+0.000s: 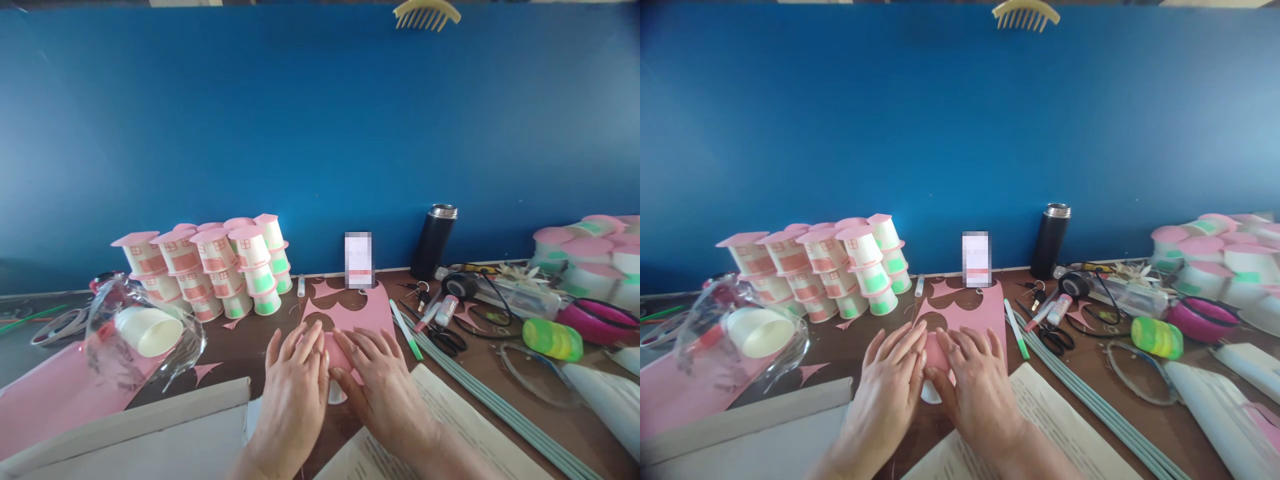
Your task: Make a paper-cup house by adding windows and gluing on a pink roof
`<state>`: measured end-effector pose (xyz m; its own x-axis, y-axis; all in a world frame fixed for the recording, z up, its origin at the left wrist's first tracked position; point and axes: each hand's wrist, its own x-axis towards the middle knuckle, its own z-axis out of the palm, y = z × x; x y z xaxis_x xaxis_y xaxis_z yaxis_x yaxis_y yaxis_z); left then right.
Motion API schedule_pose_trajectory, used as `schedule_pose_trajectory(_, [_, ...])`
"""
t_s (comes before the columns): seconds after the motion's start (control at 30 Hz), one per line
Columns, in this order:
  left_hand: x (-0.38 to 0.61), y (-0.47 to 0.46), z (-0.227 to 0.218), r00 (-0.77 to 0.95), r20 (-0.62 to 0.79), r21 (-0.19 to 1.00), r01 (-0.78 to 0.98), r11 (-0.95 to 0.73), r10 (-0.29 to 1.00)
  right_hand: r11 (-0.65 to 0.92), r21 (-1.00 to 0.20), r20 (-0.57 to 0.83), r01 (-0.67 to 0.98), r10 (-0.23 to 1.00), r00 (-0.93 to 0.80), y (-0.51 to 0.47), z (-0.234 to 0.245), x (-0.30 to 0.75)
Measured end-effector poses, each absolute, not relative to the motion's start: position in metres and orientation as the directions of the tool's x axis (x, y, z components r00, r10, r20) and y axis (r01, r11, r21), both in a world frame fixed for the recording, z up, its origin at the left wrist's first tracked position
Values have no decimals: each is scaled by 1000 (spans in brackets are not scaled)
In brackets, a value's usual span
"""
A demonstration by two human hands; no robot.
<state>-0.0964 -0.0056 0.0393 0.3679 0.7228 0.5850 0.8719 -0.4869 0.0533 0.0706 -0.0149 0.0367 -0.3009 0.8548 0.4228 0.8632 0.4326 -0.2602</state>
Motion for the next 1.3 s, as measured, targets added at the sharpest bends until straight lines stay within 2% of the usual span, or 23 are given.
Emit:
schedule_pose_trajectory(0.13, [-99,-5,37,364,580,83,864,-497,729,460,-298,428,837,848,-313,-14,37,73])
schedule_pose_trajectory(0.2, [-101,-4,37,338,624,117,851,-512,704,493,-333,483,804,821,-304,-13,34,76])
schedule_pose_trajectory(0.3, [-106,-4,39,222,735,194,837,-511,641,500,-410,637,763,756,-153,-12,28,84])
schedule_pose_trajectory(0.37, [-109,-3,40,132,787,234,839,-490,603,469,-464,692,752,722,-23,-11,24,88])
schedule_pose_trajectory(0.5, [-109,0,39,96,810,237,849,-472,579,361,-579,633,731,764,124,-10,15,93])
schedule_pose_trajectory(0.7, [-102,-4,35,235,744,189,824,-535,625,251,-699,489,670,851,192,-7,0,92])
schedule_pose_trajectory(1.1, [-101,-3,32,304,616,240,806,-541,727,377,-603,544,703,839,17,-11,4,86])
schedule_pose_trajectory(1.3, [-101,-4,30,297,618,258,798,-545,728,392,-541,561,745,827,-27,-15,10,86])
